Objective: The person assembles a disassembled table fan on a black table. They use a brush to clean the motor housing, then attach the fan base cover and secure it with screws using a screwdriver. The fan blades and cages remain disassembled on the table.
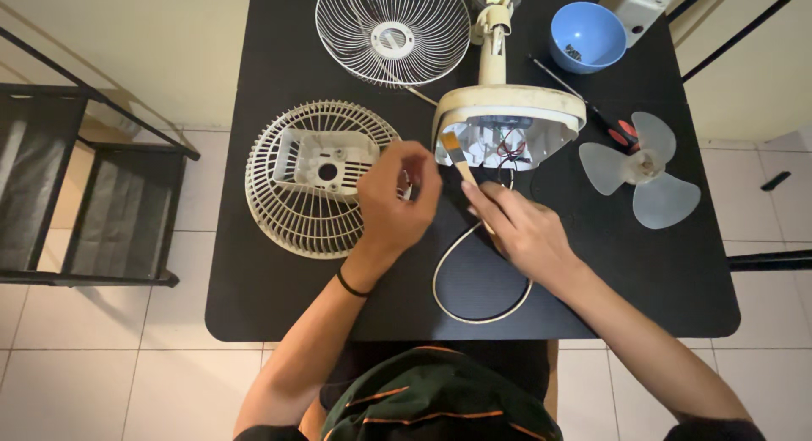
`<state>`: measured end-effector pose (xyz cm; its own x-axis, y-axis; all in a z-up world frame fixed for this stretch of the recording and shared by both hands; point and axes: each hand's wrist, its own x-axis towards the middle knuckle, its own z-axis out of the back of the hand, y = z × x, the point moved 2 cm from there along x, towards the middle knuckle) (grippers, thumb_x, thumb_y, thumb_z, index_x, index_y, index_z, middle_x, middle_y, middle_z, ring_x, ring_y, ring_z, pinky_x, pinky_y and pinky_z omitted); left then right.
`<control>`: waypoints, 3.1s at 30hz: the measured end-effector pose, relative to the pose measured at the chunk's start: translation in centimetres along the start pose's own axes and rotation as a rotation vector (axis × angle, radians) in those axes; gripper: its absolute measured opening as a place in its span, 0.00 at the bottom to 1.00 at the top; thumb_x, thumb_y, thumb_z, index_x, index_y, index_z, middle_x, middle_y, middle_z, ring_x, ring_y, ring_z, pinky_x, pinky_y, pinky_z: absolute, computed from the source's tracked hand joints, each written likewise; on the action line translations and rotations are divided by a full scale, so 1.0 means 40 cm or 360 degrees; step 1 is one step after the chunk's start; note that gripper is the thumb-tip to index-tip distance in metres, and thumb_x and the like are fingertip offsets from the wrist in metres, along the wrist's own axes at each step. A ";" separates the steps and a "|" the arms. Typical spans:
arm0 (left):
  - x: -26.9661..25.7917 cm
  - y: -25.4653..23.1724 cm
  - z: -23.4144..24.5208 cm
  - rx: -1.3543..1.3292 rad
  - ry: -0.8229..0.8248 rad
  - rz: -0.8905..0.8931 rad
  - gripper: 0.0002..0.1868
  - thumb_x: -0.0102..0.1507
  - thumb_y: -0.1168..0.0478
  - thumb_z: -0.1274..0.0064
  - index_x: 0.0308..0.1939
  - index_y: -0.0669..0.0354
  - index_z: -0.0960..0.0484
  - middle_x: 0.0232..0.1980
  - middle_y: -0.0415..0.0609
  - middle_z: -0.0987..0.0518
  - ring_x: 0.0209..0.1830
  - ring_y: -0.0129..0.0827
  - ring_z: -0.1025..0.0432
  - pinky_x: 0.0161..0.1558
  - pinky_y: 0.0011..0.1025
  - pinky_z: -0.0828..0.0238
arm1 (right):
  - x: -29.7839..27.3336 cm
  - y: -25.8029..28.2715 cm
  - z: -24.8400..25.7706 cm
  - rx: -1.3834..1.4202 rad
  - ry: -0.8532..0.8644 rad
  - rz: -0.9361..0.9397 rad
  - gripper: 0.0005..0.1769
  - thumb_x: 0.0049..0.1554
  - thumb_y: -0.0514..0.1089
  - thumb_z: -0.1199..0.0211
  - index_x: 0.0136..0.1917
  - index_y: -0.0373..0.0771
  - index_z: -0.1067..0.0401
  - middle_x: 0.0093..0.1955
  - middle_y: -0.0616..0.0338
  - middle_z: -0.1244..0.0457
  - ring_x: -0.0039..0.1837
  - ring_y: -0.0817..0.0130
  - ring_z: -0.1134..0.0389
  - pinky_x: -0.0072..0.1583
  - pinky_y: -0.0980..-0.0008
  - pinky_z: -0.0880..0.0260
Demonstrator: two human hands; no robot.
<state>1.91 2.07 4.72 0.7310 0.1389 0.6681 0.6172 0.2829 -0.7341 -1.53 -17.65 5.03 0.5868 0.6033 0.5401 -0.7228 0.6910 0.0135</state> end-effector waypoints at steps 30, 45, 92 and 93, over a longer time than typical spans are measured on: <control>-0.015 0.034 -0.028 -0.0207 0.0103 0.0192 0.21 0.72 0.69 0.55 0.70 0.65 0.29 0.65 0.52 0.22 0.58 0.36 0.25 0.55 0.30 0.26 | 0.009 -0.015 -0.006 0.0457 -0.0152 -0.0249 0.17 0.61 0.35 0.36 0.64 0.33 0.26 0.50 0.50 0.34 0.41 0.61 0.29 0.41 0.65 0.30; -0.004 0.007 -0.019 -0.0005 0.0204 0.0079 0.21 0.70 0.70 0.51 0.68 0.65 0.30 0.72 0.57 0.29 0.67 0.48 0.28 0.61 0.36 0.27 | -0.054 -0.012 0.068 0.0545 0.0024 -0.0419 0.09 0.59 0.35 0.35 0.54 0.35 0.23 0.46 0.54 0.32 0.38 0.67 0.30 0.37 0.67 0.32; -0.375 -0.199 -0.369 0.0625 0.1275 -0.0357 0.31 0.61 0.38 0.47 0.52 0.62 0.23 0.72 0.74 0.35 0.76 0.71 0.47 0.73 0.63 0.54 | -0.367 -0.104 0.171 -0.0341 -0.0235 -0.1390 0.11 0.62 0.41 0.31 0.58 0.41 0.18 0.53 0.60 0.30 0.46 0.63 0.29 0.46 0.66 0.30; -0.378 -0.201 -0.369 0.0623 0.1300 -0.0357 0.32 0.61 0.37 0.47 0.52 0.62 0.23 0.73 0.74 0.36 0.76 0.71 0.47 0.73 0.64 0.55 | -0.364 -0.106 0.174 -0.0397 -0.0185 -0.1341 0.12 0.60 0.43 0.30 0.57 0.42 0.18 0.54 0.59 0.31 0.49 0.61 0.29 0.46 0.64 0.30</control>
<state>-9.84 -16.30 -1.27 0.6764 -0.6262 0.3877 0.7352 0.5429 -0.4058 -9.57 -32.13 2.97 0.8378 -0.1803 0.5154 0.0416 0.9622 0.2691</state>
